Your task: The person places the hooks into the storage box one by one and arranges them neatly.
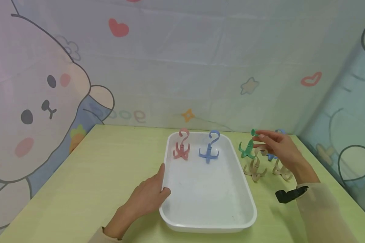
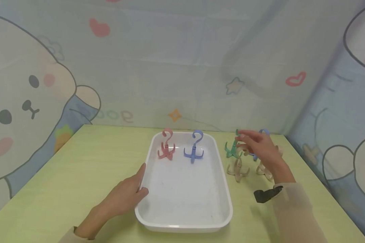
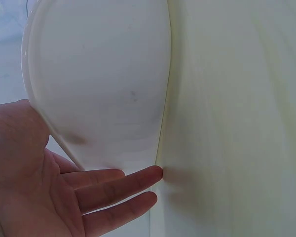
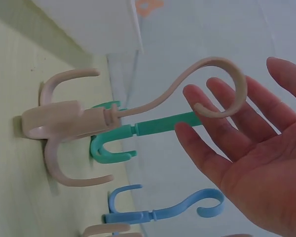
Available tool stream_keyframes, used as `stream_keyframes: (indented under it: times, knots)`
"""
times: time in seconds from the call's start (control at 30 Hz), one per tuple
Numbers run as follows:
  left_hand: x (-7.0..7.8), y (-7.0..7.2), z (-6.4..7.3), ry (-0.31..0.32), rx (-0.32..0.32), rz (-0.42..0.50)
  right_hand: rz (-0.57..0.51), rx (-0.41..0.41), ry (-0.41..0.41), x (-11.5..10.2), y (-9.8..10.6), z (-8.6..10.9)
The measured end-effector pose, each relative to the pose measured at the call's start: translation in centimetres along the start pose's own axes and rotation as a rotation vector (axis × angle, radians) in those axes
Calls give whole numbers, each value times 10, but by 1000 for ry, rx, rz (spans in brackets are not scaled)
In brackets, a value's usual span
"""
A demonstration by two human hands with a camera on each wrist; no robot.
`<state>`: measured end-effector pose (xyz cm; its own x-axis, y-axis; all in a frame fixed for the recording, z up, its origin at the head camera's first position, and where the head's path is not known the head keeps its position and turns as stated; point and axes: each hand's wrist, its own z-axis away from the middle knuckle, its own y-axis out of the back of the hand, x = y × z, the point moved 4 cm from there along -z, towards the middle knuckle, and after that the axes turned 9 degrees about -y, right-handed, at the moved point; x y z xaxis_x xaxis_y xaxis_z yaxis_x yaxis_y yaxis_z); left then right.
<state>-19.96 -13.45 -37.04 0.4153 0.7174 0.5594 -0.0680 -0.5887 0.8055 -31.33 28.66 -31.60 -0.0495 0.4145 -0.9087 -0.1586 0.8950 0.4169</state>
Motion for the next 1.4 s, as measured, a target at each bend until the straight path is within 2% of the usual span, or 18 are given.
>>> stream_keyframes:
  times: [0.23,0.57,0.8,0.97,1.1,1.4]
  knots:
    - [0,0,-1,-7,3,-2,-15,-27,-14,13,-4,3]
    - [0,0,-1,-7,4,3,-188,-128,-5,31,-11,5]
    - [-1,-1,0,4,-3,-19,-336,-245,28,50,-12,3]
    - [-1,0,0,6,-3,-10,-389,-298,55,55,-15,3]
    - [0,0,0,10,-6,-3,-414,-314,78,55,-17,3]
    - [-2,-1,0,14,-7,6,-407,-282,87,58,-19,2]
